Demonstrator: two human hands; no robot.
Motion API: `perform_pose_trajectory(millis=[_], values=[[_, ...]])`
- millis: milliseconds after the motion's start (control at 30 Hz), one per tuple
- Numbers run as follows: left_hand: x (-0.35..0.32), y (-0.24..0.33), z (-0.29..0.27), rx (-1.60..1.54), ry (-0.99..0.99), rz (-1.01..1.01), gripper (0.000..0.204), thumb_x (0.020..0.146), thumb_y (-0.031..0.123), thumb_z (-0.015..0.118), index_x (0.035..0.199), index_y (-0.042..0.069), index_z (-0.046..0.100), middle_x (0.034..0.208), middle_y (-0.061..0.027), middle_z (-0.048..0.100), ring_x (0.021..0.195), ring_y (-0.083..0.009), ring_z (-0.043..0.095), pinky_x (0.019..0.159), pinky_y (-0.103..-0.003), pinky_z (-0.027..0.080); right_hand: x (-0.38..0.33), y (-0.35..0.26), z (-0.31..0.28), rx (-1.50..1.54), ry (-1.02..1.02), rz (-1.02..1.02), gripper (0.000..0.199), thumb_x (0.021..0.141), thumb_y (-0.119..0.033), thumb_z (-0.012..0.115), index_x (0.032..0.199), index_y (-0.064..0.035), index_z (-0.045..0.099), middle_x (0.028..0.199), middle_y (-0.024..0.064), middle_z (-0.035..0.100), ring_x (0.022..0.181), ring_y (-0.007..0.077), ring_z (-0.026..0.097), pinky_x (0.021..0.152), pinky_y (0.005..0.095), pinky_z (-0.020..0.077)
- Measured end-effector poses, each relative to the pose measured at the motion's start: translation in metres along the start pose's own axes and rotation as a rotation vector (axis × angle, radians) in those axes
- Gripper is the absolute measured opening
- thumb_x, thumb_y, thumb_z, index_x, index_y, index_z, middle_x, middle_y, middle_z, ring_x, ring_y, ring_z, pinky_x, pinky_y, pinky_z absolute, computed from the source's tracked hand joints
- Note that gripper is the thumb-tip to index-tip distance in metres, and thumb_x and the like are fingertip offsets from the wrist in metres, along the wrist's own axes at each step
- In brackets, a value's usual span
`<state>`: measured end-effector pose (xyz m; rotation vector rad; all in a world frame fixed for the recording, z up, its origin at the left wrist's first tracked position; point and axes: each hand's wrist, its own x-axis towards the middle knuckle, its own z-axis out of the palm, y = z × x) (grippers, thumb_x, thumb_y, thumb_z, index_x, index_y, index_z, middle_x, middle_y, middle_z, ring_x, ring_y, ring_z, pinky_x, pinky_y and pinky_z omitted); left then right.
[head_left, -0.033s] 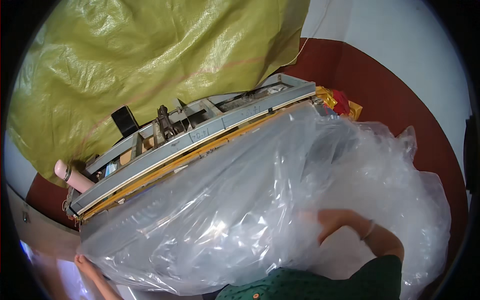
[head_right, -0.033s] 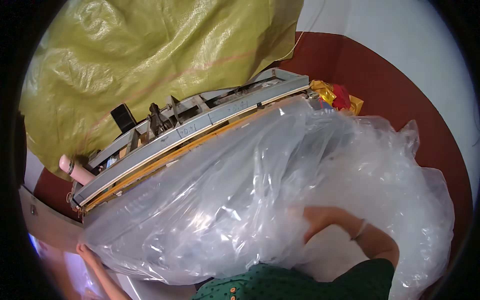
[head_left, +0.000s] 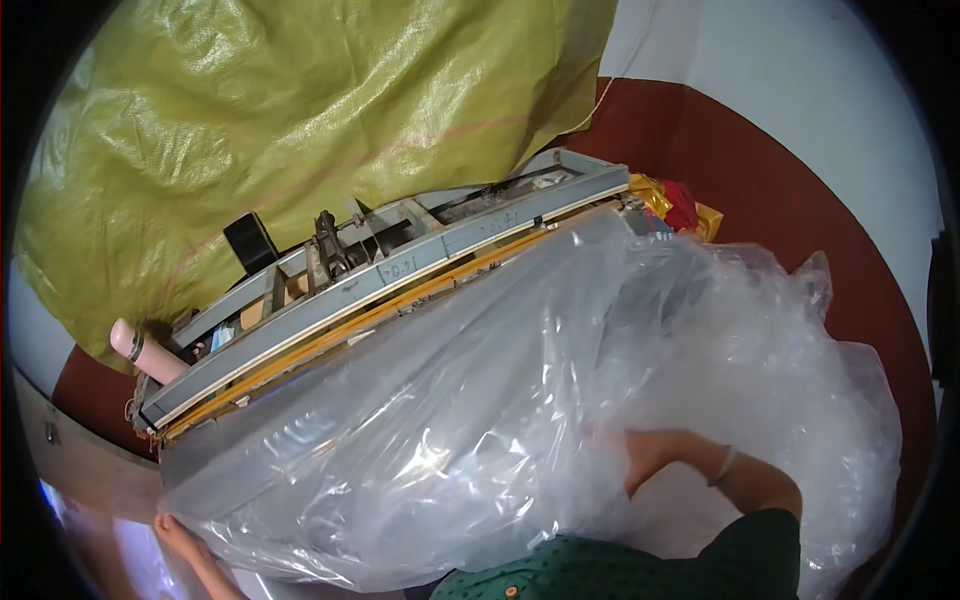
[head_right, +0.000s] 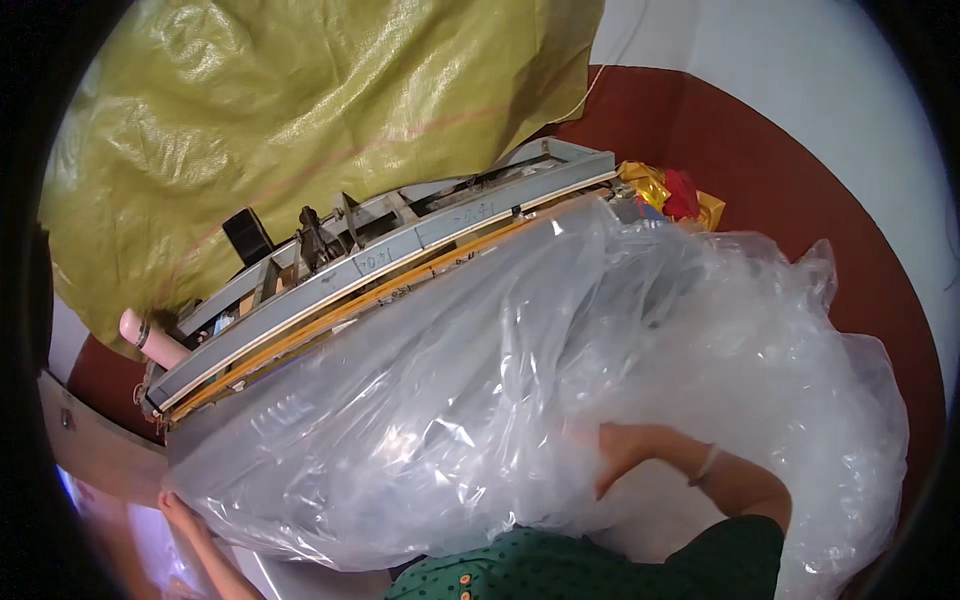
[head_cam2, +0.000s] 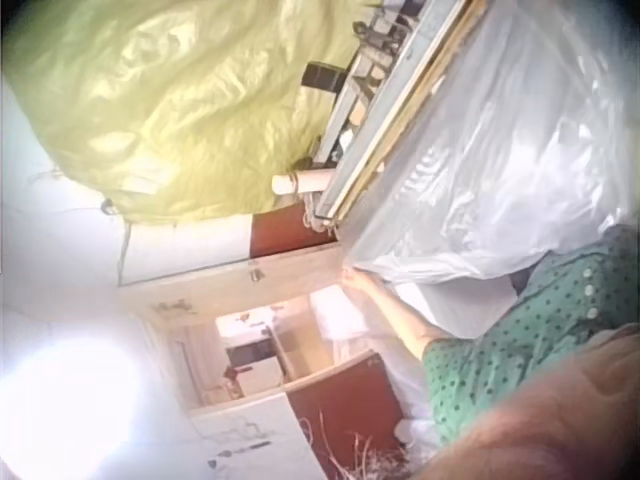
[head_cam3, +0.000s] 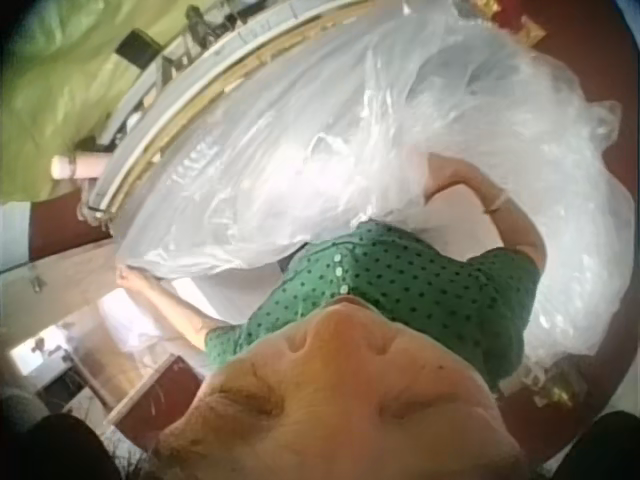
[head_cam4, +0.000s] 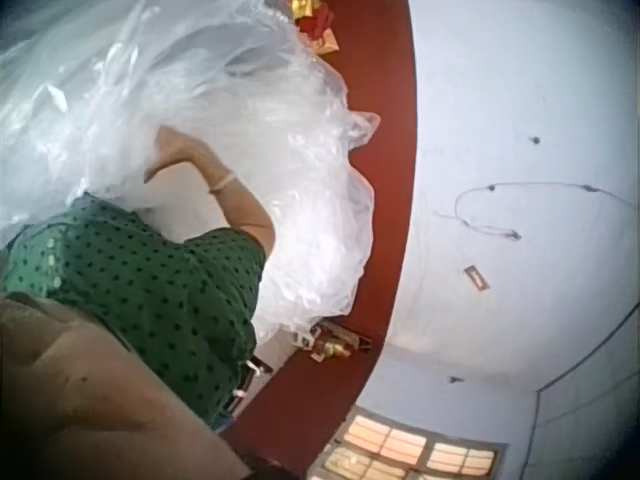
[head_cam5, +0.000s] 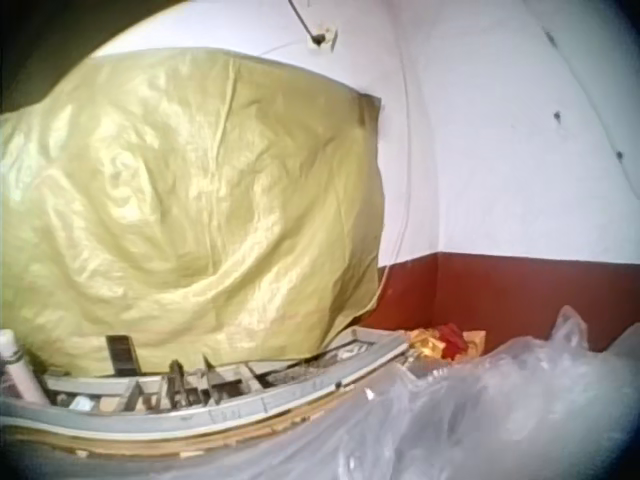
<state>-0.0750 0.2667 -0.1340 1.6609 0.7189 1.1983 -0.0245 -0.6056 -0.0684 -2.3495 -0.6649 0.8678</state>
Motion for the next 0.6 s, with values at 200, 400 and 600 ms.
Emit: perform_pose_trajectory(millis=[200,400,600], values=[[-0.027,-0.008,-0.006,-0.108,-0.078,-0.164,0.029,0.085,0.015,0.046,0.11,0.002,0.046,0.105,-0.0094,0.051,0.099,-0.0185,0.047,0.091,-0.031,0.036,0.063,0.023,0.078,-0.286,0.245,0.007,0.048,0.07,-0.032,0.063,0.112,-0.0088,0.055,0.115,0.0189,0.053,0.11,0.033,0.047,0.087,0.0421,0.038],[-0.038,-0.006,0.007,-0.042,-0.112,-0.056,0.027,0.088,0.015,0.042,0.111,0.003,0.046,0.105,-0.008,0.051,0.098,-0.0179,0.047,0.089,-0.03,0.037,0.069,0.058,0.087,0.147,0.537,0.126,0.029,0.076,-0.028,0.057,0.094,-0.007,0.064,0.093,0.0165,0.063,0.085,0.0301,0.061,0.073,0.0378,0.0473],[-0.094,0.051,0.057,-0.112,-0.348,-0.033,0.027,0.088,0.014,0.045,0.114,0.005,0.046,0.1,-0.0049,0.049,0.093,-0.0145,0.046,0.084,-0.027,0.038,-0.004,0.084,0.066,-0.463,0.556,0.066,0.022,0.078,-0.023,0.057,0.091,-0.0067,0.064,0.092,0.0178,0.063,0.084,0.0296,0.061,0.073,0.039,0.0473]])
